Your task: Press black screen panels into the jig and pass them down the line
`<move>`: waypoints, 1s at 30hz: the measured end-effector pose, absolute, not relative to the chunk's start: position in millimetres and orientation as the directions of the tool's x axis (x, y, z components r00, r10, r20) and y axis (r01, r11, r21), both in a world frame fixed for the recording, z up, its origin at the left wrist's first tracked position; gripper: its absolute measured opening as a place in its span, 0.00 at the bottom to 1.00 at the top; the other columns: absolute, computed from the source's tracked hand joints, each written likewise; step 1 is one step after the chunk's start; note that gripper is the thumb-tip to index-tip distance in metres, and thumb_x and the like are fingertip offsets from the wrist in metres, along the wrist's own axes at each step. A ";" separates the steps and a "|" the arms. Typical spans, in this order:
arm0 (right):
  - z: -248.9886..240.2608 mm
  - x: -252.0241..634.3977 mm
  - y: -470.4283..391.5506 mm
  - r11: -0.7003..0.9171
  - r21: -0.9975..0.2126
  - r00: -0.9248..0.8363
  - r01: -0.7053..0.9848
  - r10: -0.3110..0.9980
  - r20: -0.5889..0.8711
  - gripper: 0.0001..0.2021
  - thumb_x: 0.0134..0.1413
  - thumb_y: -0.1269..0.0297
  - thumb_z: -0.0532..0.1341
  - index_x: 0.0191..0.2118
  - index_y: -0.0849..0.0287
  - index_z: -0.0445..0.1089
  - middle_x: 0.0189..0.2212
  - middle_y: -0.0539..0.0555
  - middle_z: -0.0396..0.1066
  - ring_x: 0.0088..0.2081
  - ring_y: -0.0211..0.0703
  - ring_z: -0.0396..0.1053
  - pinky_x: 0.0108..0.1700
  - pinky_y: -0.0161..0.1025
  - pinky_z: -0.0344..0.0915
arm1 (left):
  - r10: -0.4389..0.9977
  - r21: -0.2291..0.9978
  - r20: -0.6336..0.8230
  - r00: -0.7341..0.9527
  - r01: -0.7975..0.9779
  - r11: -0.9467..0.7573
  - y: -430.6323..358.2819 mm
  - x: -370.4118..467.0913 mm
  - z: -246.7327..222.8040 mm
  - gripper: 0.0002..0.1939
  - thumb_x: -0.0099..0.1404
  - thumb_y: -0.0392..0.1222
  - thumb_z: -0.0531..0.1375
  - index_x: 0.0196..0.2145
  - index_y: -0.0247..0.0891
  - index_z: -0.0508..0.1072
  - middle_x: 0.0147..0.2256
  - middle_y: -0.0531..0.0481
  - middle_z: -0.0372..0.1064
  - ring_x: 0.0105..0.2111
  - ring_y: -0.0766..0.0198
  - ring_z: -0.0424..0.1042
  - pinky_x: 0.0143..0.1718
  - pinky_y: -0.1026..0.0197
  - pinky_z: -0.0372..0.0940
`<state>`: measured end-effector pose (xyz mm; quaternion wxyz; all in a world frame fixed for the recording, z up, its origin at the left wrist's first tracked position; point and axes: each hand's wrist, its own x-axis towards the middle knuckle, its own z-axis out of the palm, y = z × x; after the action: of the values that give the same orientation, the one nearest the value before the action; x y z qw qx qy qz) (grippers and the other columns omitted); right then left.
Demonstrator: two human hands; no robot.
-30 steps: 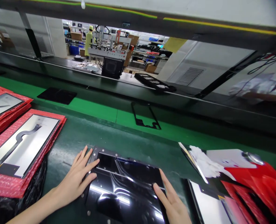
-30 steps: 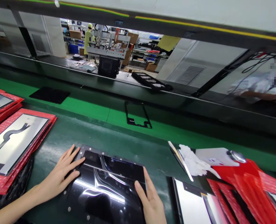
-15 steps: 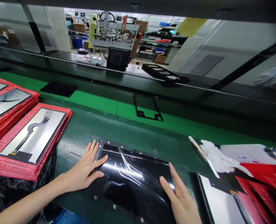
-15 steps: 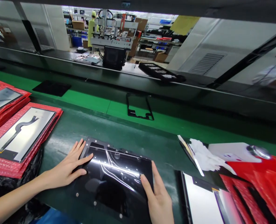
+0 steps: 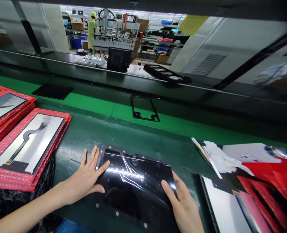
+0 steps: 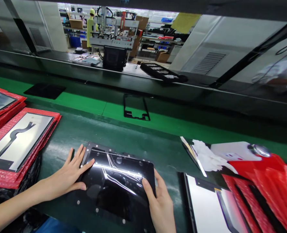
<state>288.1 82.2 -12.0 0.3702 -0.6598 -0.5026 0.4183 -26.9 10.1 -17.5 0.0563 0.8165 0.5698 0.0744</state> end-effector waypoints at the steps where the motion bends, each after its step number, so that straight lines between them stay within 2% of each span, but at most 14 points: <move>1: -12.3 288.4 82.7 -0.213 -0.909 0.140 0.358 0.975 -0.173 0.42 0.49 0.39 0.63 0.65 0.58 0.57 0.66 0.57 0.56 0.65 0.56 0.54 0.66 0.49 0.53 | 0.938 0.170 0.062 0.341 0.923 -0.346 9.9 -26.9 -18.2 0.48 0.61 0.58 0.63 0.69 0.48 0.40 0.70 0.31 0.25 0.68 0.35 0.26 0.60 0.24 0.45; 9: -10.2 285.9 83.7 -0.190 -0.901 0.126 0.390 0.980 -0.152 0.38 0.51 0.42 0.62 0.63 0.58 0.60 0.62 0.56 0.62 0.63 0.57 0.58 0.63 0.49 0.58 | 0.936 0.132 0.050 0.348 0.927 -0.351 10.2 -27.0 -18.6 0.47 0.61 0.59 0.62 0.69 0.46 0.42 0.69 0.28 0.25 0.68 0.33 0.26 0.60 0.24 0.47; 11: -13.5 287.4 83.4 -0.190 -0.905 0.125 0.380 0.980 -0.154 0.38 0.52 0.41 0.62 0.63 0.57 0.60 0.60 0.56 0.64 0.61 0.57 0.61 0.60 0.47 0.61 | 0.935 0.107 0.045 0.352 0.929 -0.355 10.7 -27.4 -18.4 0.47 0.61 0.61 0.61 0.69 0.46 0.42 0.69 0.27 0.27 0.68 0.33 0.27 0.60 0.24 0.47; 13: -18.1 291.4 83.6 -0.132 -0.893 0.099 0.431 0.990 -0.099 0.36 0.53 0.41 0.61 0.62 0.58 0.61 0.54 0.58 0.68 0.54 0.57 0.66 0.54 0.48 0.65 | 0.933 0.086 0.045 0.358 0.929 -0.361 11.3 -27.7 -18.6 0.47 0.62 0.62 0.60 0.69 0.46 0.42 0.69 0.25 0.30 0.68 0.33 0.28 0.59 0.25 0.48; 15: -21.4 297.1 84.9 -0.006 -0.826 0.045 0.563 0.999 0.023 0.33 0.54 0.41 0.59 0.59 0.59 0.65 0.45 0.58 0.70 0.47 0.56 0.69 0.47 0.48 0.67 | 0.930 0.059 0.048 0.364 0.929 -0.366 12.4 -27.8 -19.4 0.47 0.61 0.63 0.59 0.69 0.46 0.43 0.68 0.23 0.34 0.68 0.32 0.30 0.59 0.25 0.49; 17: -21.8 303.9 87.6 0.133 -0.702 -0.040 0.700 0.988 0.148 0.30 0.57 0.40 0.56 0.55 0.59 0.69 0.39 0.58 0.68 0.43 0.55 0.67 0.43 0.49 0.65 | 0.928 0.029 0.055 0.370 0.928 -0.371 13.5 -27.5 -21.1 0.48 0.60 0.64 0.60 0.69 0.46 0.44 0.67 0.22 0.38 0.67 0.32 0.33 0.58 0.25 0.50; 20: -17.6 315.7 95.6 0.265 -0.552 -0.152 0.791 0.958 0.243 0.25 0.61 0.42 0.53 0.51 0.56 0.72 0.37 0.57 0.67 0.41 0.55 0.67 0.44 0.51 0.64 | 0.927 -0.017 0.085 0.366 0.930 -0.366 13.8 -27.3 -25.4 0.51 0.56 0.64 0.64 0.68 0.47 0.46 0.67 0.22 0.40 0.67 0.31 0.36 0.58 0.24 0.50; 23: -13.0 329.4 106.5 0.323 -0.471 -0.214 0.821 0.939 0.270 0.21 0.65 0.48 0.51 0.49 0.54 0.73 0.37 0.57 0.68 0.41 0.54 0.67 0.44 0.51 0.65 | 0.924 -0.047 0.134 0.359 0.933 -0.356 12.0 -26.8 -31.4 0.52 0.53 0.64 0.66 0.68 0.47 0.49 0.68 0.25 0.39 0.67 0.30 0.39 0.58 0.23 0.49; 26: -10.6 340.8 114.2 0.388 -0.468 -0.287 0.794 0.918 0.274 0.16 0.66 0.58 0.51 0.50 0.54 0.72 0.39 0.57 0.68 0.43 0.53 0.68 0.45 0.51 0.67 | 0.908 -0.070 0.210 0.362 0.932 -0.355 12.0 -23.4 -39.2 0.46 0.58 0.60 0.65 0.67 0.47 0.51 0.68 0.26 0.39 0.67 0.30 0.42 0.59 0.22 0.45; 30: -8.9 345.9 117.3 0.458 -0.494 -0.374 0.739 0.889 0.265 0.18 0.64 0.71 0.51 0.55 0.52 0.68 0.44 0.56 0.68 0.47 0.49 0.68 0.49 0.50 0.69 | 0.887 -0.027 0.373 0.273 0.959 -0.283 24.4 -14.5 -48.7 0.38 0.67 0.48 0.54 0.70 0.40 0.43 0.68 0.24 0.35 0.66 0.30 0.44 0.58 0.19 0.35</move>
<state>345.9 117.3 -8.9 0.2532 -0.4991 -0.8154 0.1480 -14.5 24.4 -48.7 -0.1244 0.7879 0.5856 0.1443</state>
